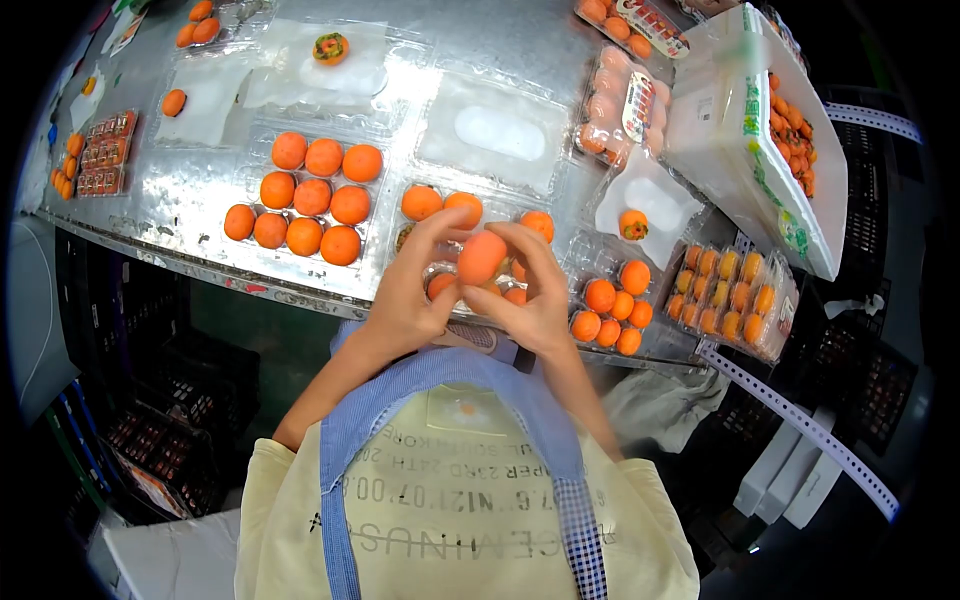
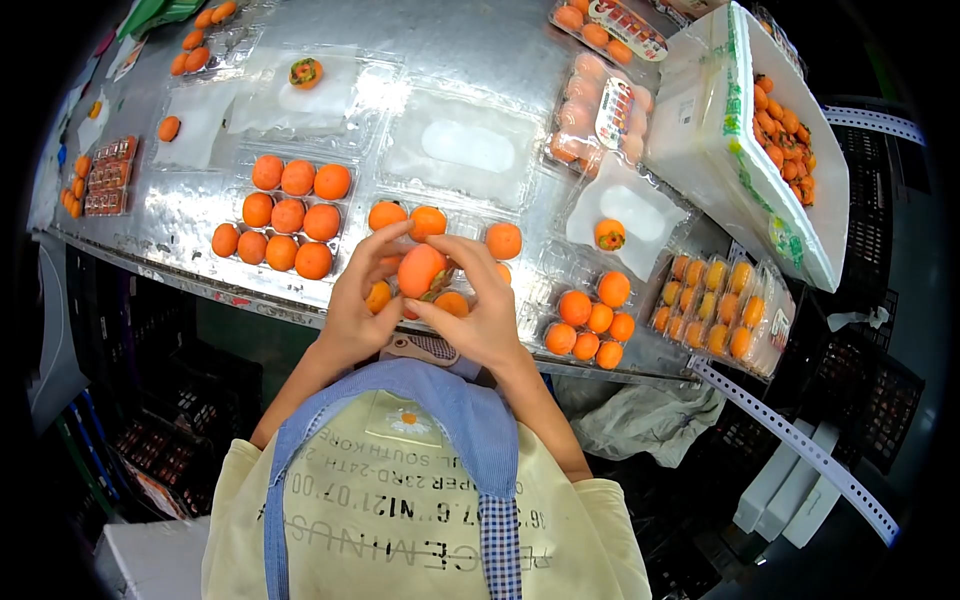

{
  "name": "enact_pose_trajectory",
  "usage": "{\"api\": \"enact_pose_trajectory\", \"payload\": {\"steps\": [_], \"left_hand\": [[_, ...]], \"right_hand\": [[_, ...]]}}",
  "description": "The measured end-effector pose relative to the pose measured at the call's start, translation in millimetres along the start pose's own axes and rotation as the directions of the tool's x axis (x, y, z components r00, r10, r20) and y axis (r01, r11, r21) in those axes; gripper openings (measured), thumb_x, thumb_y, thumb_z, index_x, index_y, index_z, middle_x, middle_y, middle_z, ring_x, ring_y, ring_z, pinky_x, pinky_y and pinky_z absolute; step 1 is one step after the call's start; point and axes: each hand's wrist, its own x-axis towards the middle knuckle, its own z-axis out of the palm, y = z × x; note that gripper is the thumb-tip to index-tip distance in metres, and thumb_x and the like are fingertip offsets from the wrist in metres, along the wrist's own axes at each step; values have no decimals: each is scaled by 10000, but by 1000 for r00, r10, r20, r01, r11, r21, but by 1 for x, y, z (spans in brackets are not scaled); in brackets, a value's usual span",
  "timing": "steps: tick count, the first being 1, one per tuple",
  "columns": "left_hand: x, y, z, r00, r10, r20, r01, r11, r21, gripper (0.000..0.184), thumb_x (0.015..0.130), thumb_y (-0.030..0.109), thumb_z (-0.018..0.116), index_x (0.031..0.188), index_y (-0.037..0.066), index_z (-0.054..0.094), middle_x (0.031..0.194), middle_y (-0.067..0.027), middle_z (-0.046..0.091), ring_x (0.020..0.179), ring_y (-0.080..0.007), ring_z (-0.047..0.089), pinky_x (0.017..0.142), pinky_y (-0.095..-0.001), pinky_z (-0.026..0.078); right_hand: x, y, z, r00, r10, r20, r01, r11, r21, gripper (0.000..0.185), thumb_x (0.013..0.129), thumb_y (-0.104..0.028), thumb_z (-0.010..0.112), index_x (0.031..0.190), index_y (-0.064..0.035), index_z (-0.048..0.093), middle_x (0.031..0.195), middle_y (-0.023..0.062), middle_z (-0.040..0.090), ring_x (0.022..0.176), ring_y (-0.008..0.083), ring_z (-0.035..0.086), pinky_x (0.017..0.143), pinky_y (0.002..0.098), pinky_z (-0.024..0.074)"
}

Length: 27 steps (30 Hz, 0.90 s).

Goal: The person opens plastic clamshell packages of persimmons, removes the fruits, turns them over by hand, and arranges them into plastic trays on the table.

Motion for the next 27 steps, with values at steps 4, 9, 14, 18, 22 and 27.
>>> {"api": "enact_pose_trajectory", "payload": {"steps": [4,9,14,18,22,27], "left_hand": [[3,0,-13,928,-333,167,372,797,-476,507,826,-19,602,1299,4,420,1254,-125,515,1151,-204,511,960,-331,432],[0,1,-12,934,-253,251,345,820,-456,532,828,73,666,1296,-7,427,1239,-121,531,1139,-192,526,951,-318,448],[0,0,-14,909,-334,248,415,771,-482,545,801,70,696,1283,-9,455,1217,-112,551,1104,-191,553,929,-313,465],[1,-1,-15,917,-318,240,396,797,-457,551,773,42,712,1267,-15,476,1191,-112,572,1082,-195,569,919,-316,474],[0,2,-12,905,-337,260,421,798,-432,562,739,-7,721,1252,-19,491,1185,-117,575,1050,-195,588,912,-318,484],[0,0,-13,893,-354,277,443,795,-415,560,737,-21,715,1250,-25,490,1179,-117,574,1053,-188,588,912,-315,486]], "right_hand": [[1,0,-4,985,-174,-10,173,981,-91,600,609,-63,795,1161,-12,565,1154,150,577,1064,277,564,893,362,462],[0,-4,1,974,-226,2,225,967,-120,574,600,-22,790,1134,-8,582,1152,151,579,1036,287,572,867,356,474],[4,-4,0,970,-235,61,241,960,-139,591,582,-38,792,1129,27,578,1154,184,578,1059,298,569,899,371,452],[6,-3,-8,986,-127,104,101,969,224,511,665,-70,730,1144,4,567,1165,148,565,1071,279,546,918,363,424],[3,2,-4,997,5,81,-25,968,251,407,706,-93,700,1087,4,597,1101,131,585,1039,257,546,912,352,418],[5,0,-7,994,30,107,-57,964,261,289,743,-79,682,1016,5,631,1043,109,605,1007,223,550,892,337,426]]}}
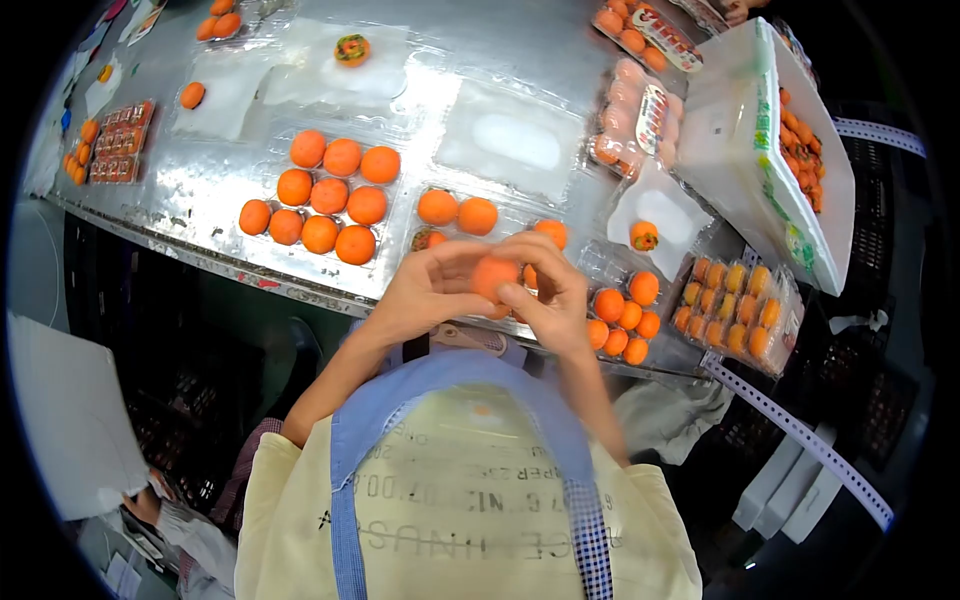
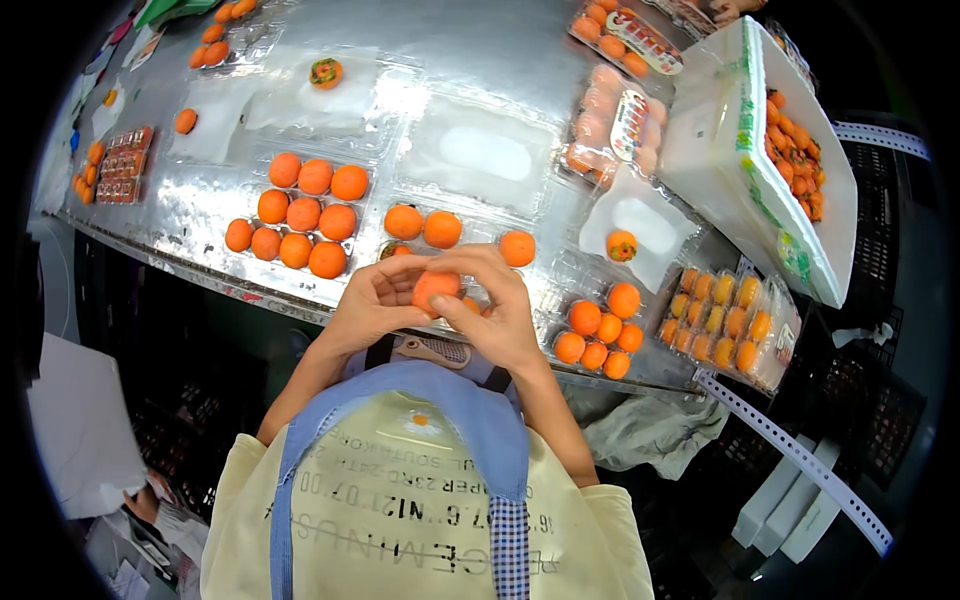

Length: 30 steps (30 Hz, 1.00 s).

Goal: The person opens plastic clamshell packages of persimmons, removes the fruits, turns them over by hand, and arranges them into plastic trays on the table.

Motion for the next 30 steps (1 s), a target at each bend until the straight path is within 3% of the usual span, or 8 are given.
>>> {"api": "enact_pose_trajectory", "payload": {"steps": [6,9,15,18,24,30], "left_hand": [[1,-8,-5,999,31,36,-30,1000,-5,572,745,-14,710,1267,-22,477,1211,-106,554,1102,-188,559,933,-319,473],[1,-7,-5,999,21,43,-20,1000,-10,585,744,-15,710,1277,-19,467,1219,-105,549,1118,-194,550,944,-329,469],[2,-12,-2,995,89,52,-88,996,-24,601,744,-31,704,1289,-16,450,1248,-114,527,1130,-199,544,953,-341,465],[2,-8,-2,995,95,44,-94,995,-15,597,748,-31,700,1290,-16,449,1252,-115,524,1132,-197,543,956,-338,462],[1,-7,-2,998,60,29,-60,998,4,594,761,-8,701,1297,-15,445,1243,-119,535,1117,-191,553,958,-331,458],[1,-9,-1,994,106,9,-106,993,47,588,763,6,706,1292,-20,449,1229,-117,538,1093,-183,562,944,-320,466]], "right_hand": [[-1,2,-2,1000,8,-23,-5,994,107,208,838,-73,615,1029,11,630,1041,104,609,1007,203,553,900,318,424],[-3,-2,-1,991,126,-42,-116,974,194,205,864,-72,591,1046,19,620,1054,100,610,1021,191,549,907,315,422],[-5,3,-3,986,142,-82,-115,955,272,234,866,-56,576,1083,28,599,1094,90,602,1025,174,547,920,314,418],[-7,4,-4,979,195,-49,-171,936,306,269,819,-51,625,1078,17,604,1100,98,599,1027,181,554,913,317,429],[-4,2,-6,999,-33,-37,27,990,-136,345,711,-56,713,1044,-22,630,1059,122,624,987,222,595,841,321,481],[-3,-3,-8,999,-34,-20,29,977,-212,305,726,-56,700,1023,-15,639,1054,122,639,968,231,608,838,318,485]]}}
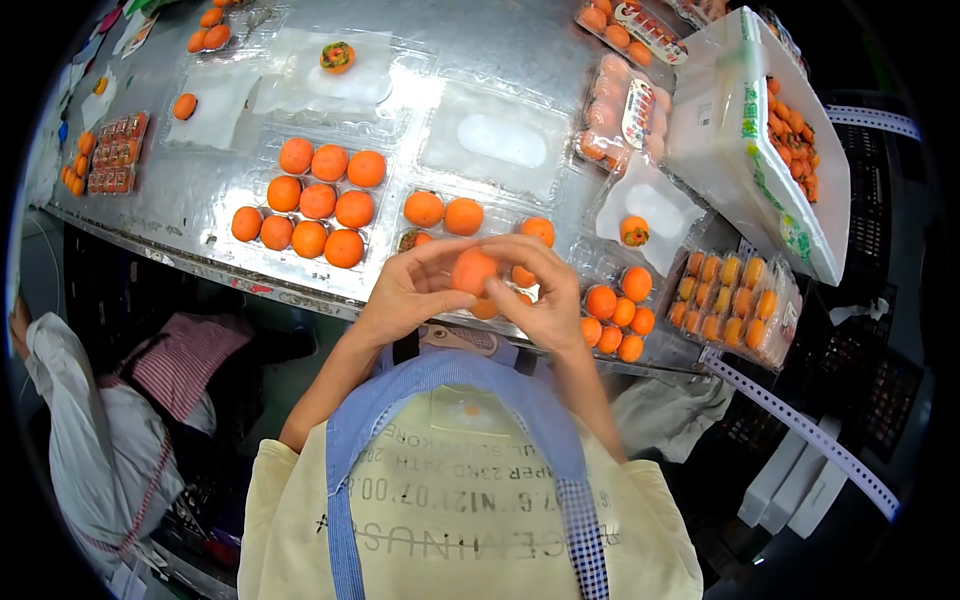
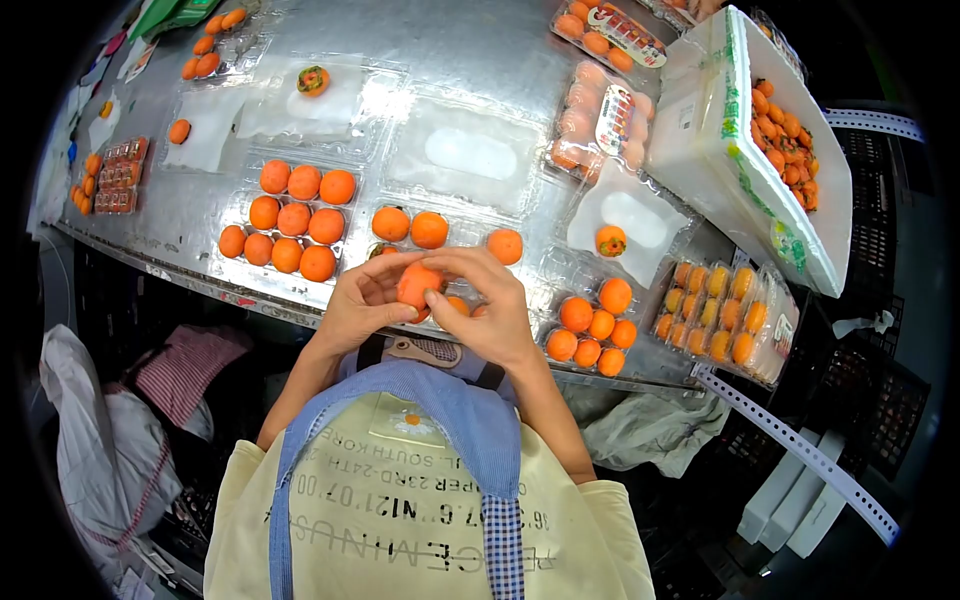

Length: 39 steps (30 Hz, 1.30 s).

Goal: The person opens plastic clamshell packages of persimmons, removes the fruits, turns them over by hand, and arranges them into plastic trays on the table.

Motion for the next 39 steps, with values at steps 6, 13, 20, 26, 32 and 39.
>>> {"api": "enact_pose_trajectory", "payload": {"steps": [6,13,20,26,32,39], "left_hand": [[-1,-3,11,960,251,-124,-196,918,344,645,709,15,741,1280,4,441,1243,-124,520,1107,-208,542,910,-331,465],[0,1,16,880,469,-79,-269,627,731,615,673,21,696,1244,34,468,1176,-130,532,1046,-312,515,873,-390,435],[3,3,16,823,562,84,-333,358,872,625,611,-2,645,1217,22,496,1120,-142,554,970,-352,500,868,-405,415],[5,3,14,790,593,153,-389,294,873,576,609,-23,634,1174,18,528,1128,-134,553,1023,-342,506,885,-404,415],[4,-3,8,827,535,174,-397,335,854,526,638,3,635,1154,10,536,1160,-146,531,1042,-339,522,891,-418,428],[1,-8,5,850,522,68,-307,386,870,500,636,50,673,1122,30,561,1110,-128,559,986,-330,527,855,-390,441]], "right_hand": [[-3,5,2,993,93,-76,-86,992,94,306,757,-58,682,1055,-12,632,1085,125,629,951,219,609,830,314,484],[0,-4,6,998,4,-58,-11,994,-110,469,701,-115,751,1126,-14,583,1045,129,606,871,217,603,755,311,498],[4,-8,19,991,134,2,-133,981,-142,562,651,-175,793,1135,-4,565,1022,148,600,867,251,612,747,343,516],[0,0,23,980,199,-18,-200,972,-122,569,661,-156,774,1152,21,550,993,161,612,875,267,624,758,353,524],[1,-1,25,981,193,6,-188,963,-195,582,680,-143,754,1192,21,532,1043,177,621,906,262,631,752,342,522],[3,-6,25,976,219,20,-211,958,-193,599,708,-168,757,1226,6,512,1040,157,633,891,219,626,741,323,506]]}}
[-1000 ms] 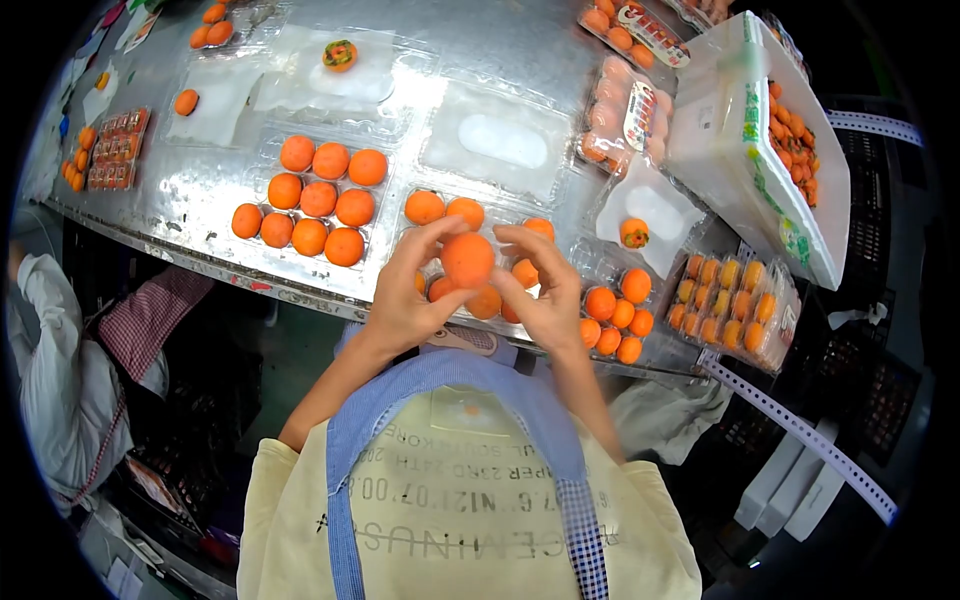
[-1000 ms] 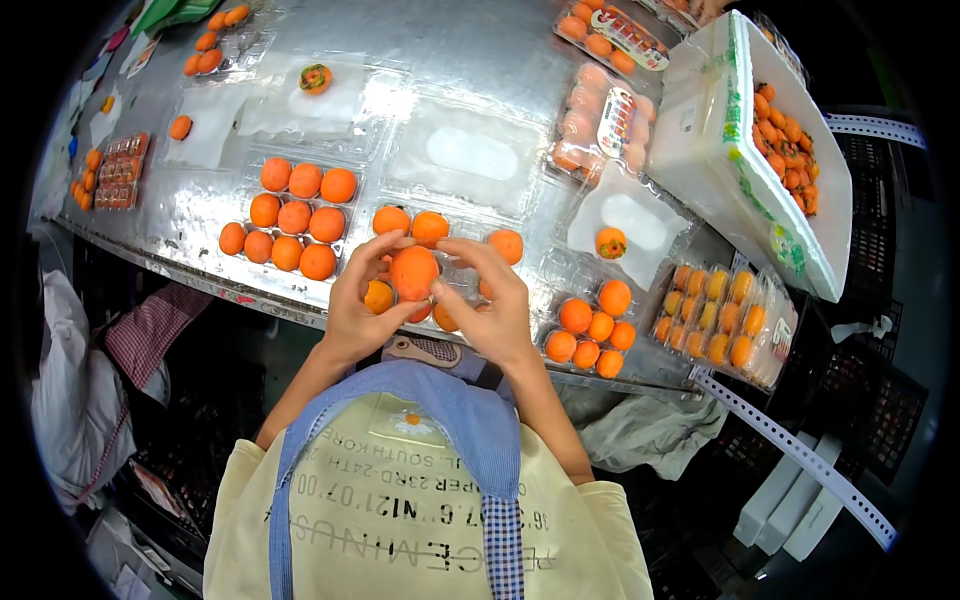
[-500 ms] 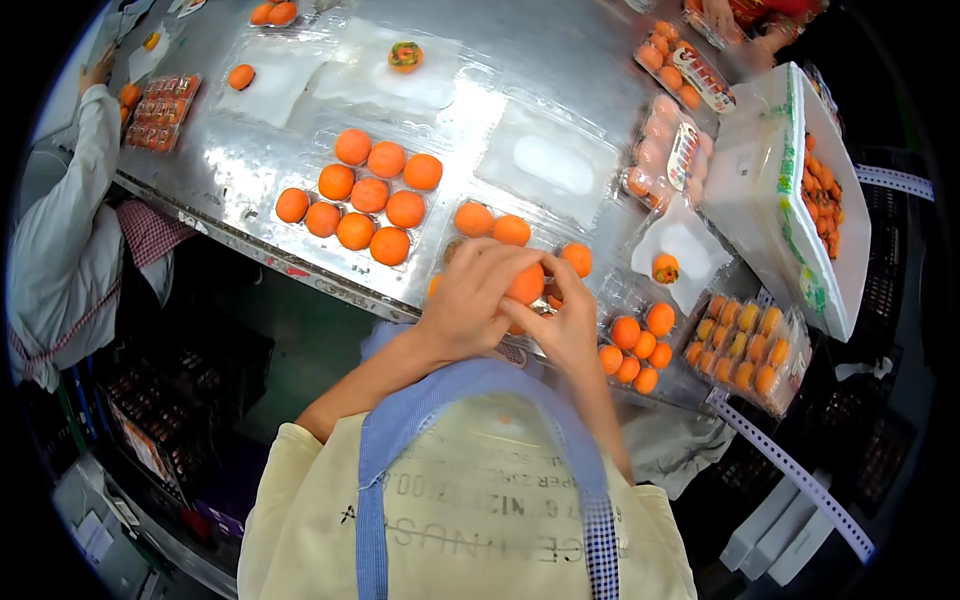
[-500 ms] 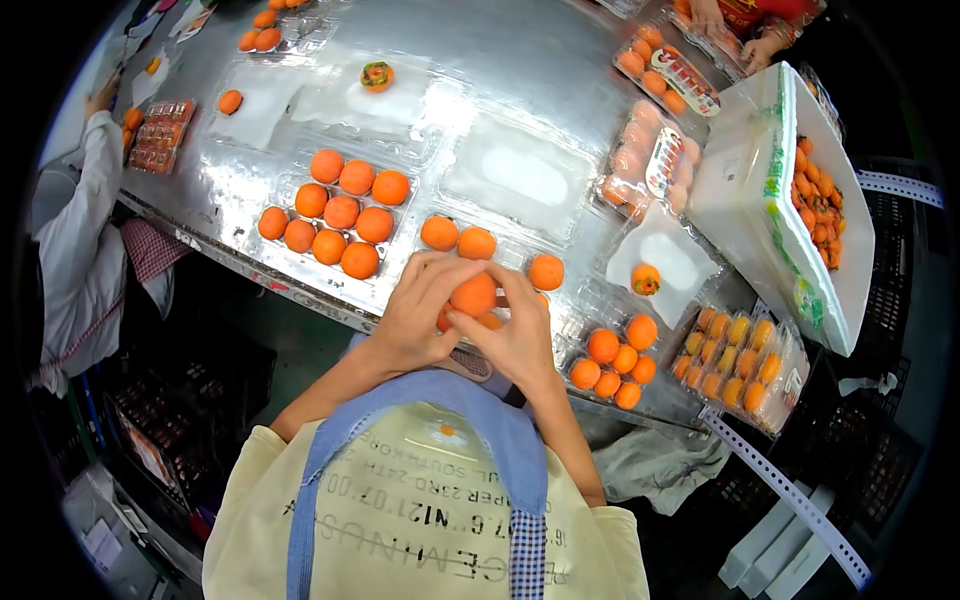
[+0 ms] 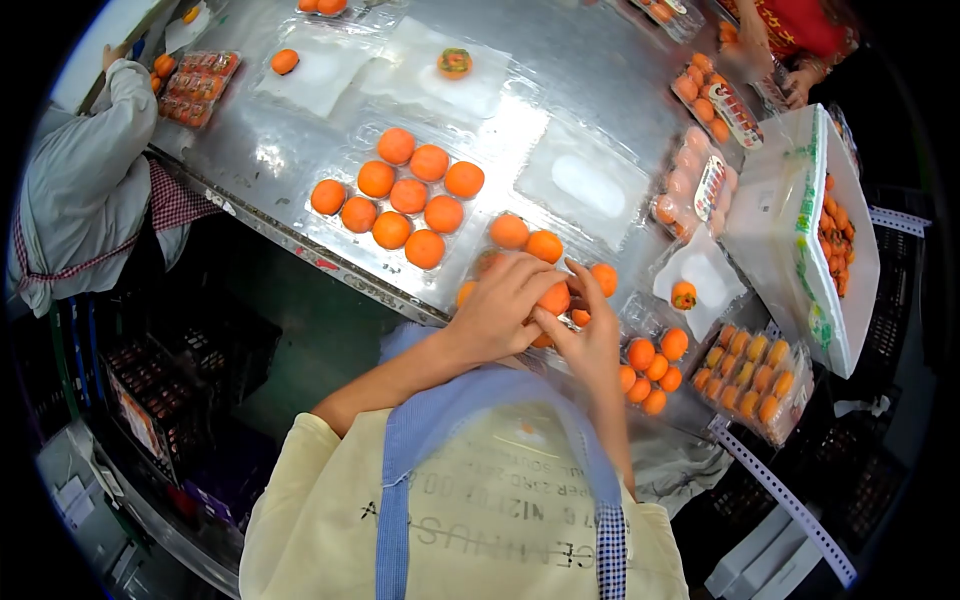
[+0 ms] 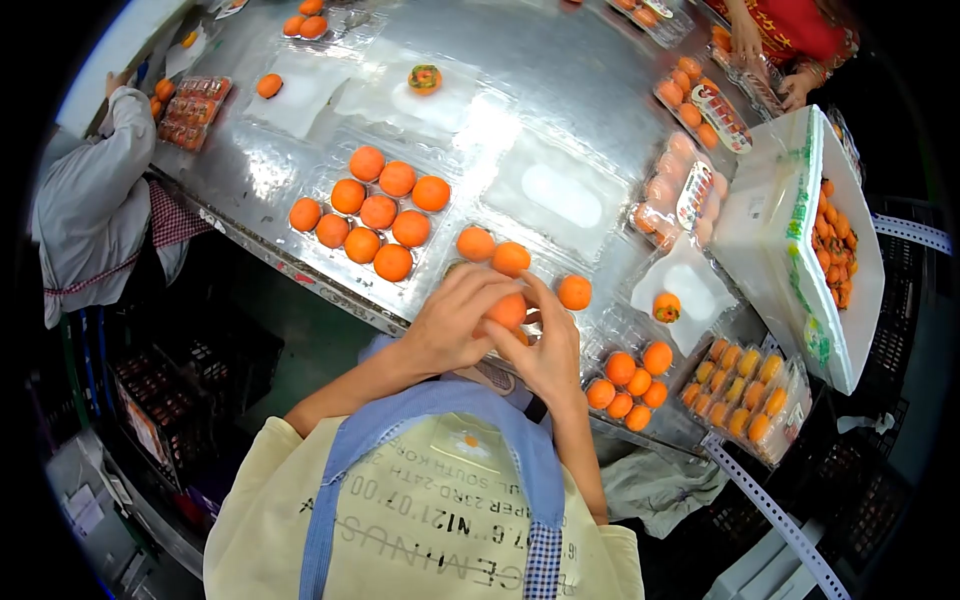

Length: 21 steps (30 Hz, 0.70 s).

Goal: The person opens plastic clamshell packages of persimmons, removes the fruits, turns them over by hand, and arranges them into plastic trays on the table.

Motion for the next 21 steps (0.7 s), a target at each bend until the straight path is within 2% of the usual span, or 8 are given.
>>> {"api": "enact_pose_trajectory", "payload": {"steps": [2,5,8,11,14,15,18,21], "left_hand": [[3,2,-4,998,-12,-55,14,999,31,497,638,69,694,1117,33,566,1079,-121,576,954,-329,527,843,-367,445],[4,3,-11,990,-119,-76,120,993,5,461,690,103,724,1121,48,570,1067,-122,561,961,-278,528,842,-371,450],[4,4,-14,904,-426,23,408,848,-339,503,719,99,745,1180,53,548,1090,-89,577,1005,-206,543,859,-334,461],[3,-10,-6,889,-454,61,340,565,-752,545,738,77,741,1231,50,510,1155,-69,559,1055,-157,538,890,-306,463],[3,-8,-11,895,-444,34,343,639,-688,603,733,-39,704,1276,-3,445,1249,-109,512,1111,-178,533,932,-320,449],[1,-10,-8,904,-428,0,298,629,-718,623,713,-55,714,1275,-2,452,1267,-115,494,1090,-177,544,910,-313,461],[2,-9,-9,922,-382,-65,242,697,-675,567,716,-21,724,1236,30,501,1220,-80,509,1102,-174,533,950,-316,447],[2,-11,-7,937,-335,-100,198,743,-639,558,717,-23,721,1230,20,505,1229,-85,498,1110,-184,534,952,-317,447]], "right_hand": [[-1,5,-2,1000,7,-31,-6,999,33,585,725,-167,750,1229,3,509,1036,146,637,862,194,620,733,304,502],[-1,12,-6,995,-1,-104,10,996,93,538,760,-139,723,1233,-2,505,1034,132,640,823,163,610,726,281,497],[0,15,-12,987,-11,-161,28,994,104,478,794,-95,683,1230,-5,509,1028,122,642,798,147,606,725,274,495],[1,14,-14,985,-9,-175,26,995,93,430,816,-71,656,1219,-9,520,1018,115,646,795,143,607,729,274,496],[1,15,-13,986,-7,-166,24,995,101,401,824,-70,647,1205,-12,533,999,111,652,802,142,614,731,272,497],[1,15,-11,987,-8,-159,26,994,110,394,826,-72,647,1200,-13,537,992,109,654,805,143,616,731,271,497],[1,8,-11,994,-8,-106,16,997,75,358,849,-41,594,1200,-4,533,989,100,644,856,139,611,775,281,492],[1,12,-11,995,-29,-94,34,998,50,364,840,-26,600,1198,-4,534,981,99,647,834,133,613,766,278,494]]}}
